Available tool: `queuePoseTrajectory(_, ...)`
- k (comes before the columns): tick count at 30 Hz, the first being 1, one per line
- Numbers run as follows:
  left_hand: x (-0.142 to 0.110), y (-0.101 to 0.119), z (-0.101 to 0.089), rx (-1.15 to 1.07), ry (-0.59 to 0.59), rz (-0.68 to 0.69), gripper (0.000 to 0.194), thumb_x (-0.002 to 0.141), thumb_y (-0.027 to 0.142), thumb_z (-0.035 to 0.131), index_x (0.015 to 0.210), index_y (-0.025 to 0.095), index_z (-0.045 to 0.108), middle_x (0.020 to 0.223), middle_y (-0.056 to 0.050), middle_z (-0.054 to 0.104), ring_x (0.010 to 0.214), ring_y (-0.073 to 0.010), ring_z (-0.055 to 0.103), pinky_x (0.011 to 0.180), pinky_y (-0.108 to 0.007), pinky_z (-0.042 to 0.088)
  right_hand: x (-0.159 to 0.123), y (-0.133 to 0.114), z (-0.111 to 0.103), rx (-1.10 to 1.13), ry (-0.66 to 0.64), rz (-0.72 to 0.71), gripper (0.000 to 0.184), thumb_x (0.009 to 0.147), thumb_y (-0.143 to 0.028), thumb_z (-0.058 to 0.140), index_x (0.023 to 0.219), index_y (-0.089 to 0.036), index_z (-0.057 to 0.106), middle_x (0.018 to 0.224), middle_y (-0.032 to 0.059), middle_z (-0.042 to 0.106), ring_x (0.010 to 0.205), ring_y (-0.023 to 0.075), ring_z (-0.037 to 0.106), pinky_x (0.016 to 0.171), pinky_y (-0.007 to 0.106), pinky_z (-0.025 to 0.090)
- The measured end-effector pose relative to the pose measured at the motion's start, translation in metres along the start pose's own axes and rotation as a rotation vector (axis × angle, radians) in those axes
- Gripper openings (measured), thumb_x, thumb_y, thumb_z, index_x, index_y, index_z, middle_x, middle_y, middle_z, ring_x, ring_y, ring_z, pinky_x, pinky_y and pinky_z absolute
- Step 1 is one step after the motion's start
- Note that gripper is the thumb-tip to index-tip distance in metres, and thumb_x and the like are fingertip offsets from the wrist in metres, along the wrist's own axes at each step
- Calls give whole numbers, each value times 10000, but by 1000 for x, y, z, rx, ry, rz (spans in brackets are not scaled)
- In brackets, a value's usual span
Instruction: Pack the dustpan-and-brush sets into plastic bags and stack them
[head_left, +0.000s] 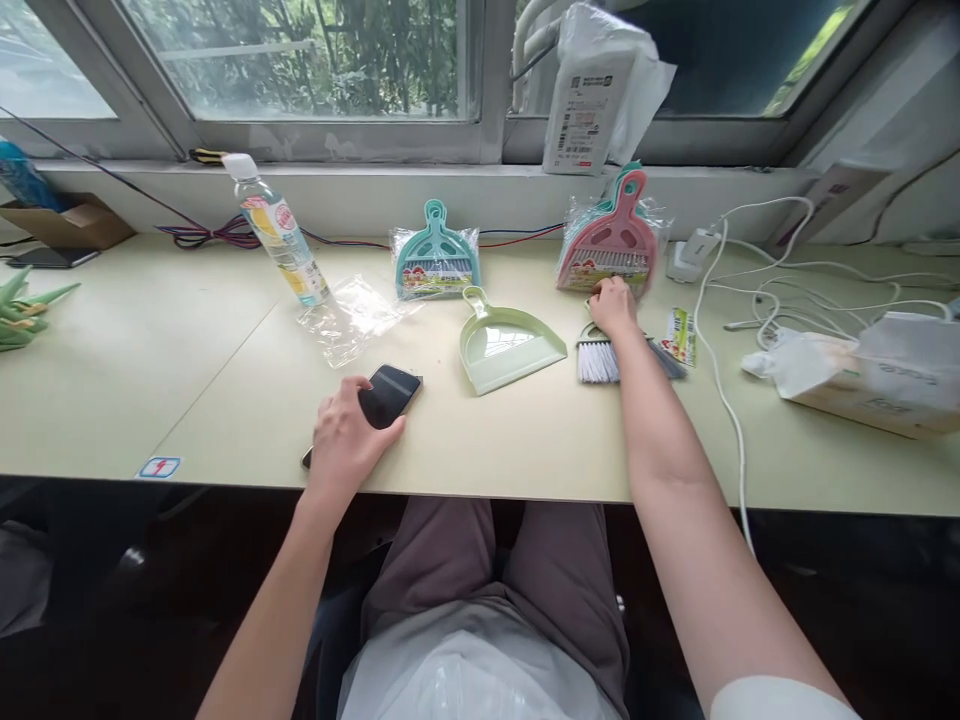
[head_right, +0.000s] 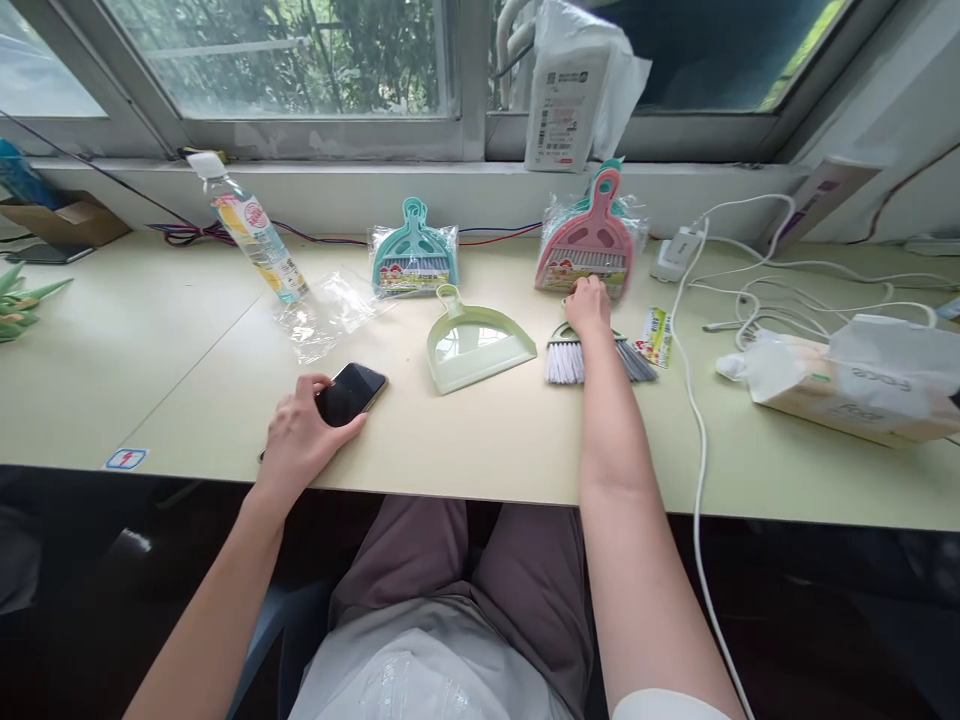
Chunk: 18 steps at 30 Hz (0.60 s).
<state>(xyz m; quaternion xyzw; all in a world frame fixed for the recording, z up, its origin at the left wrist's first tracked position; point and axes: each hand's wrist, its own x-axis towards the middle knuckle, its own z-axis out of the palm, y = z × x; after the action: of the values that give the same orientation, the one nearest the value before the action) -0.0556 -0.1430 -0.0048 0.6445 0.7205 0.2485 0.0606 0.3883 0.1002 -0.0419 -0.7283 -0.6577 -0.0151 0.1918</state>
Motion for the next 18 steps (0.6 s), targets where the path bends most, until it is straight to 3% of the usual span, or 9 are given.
queuePoseTrajectory(3,3,1,-6,-4,-4,-2,509,709,469,653,1128,262,450,1085,-80,608,1064,-327,545,862,-445,453,5,-6,1,10,33,55,382,874,-208,353,1184,-84,539,1281,204,475,1163,307,448,1019,434,347)
queuePoseTrajectory(9,5,7,-15,22,-2,4,412,716,463,632,1042,261,483,983,-64,618,999,-314,568,809,-415,463,19,-19,-6,-1,-46,133,412,882,-214,338,1225,-84,523,1330,212,463,1171,327,485,1003,466,371)
queuePoseTrajectory(14,9,11,-17,37,3,1,352,728,456,612,990,253,493,907,-60,612,947,-308,564,802,-413,462,31,-28,-22,-10,-158,208,451,872,-224,390,1294,-91,477,1371,230,437,1239,341,449,1023,501,358)
queuePoseTrajectory(18,10,15,-17,46,-15,-27,403,744,461,588,1064,236,490,988,-95,626,1005,-337,549,828,-446,459,26,-34,-38,-28,-230,200,443,866,-250,448,1290,-139,509,1386,199,446,1250,323,449,1008,463,381)
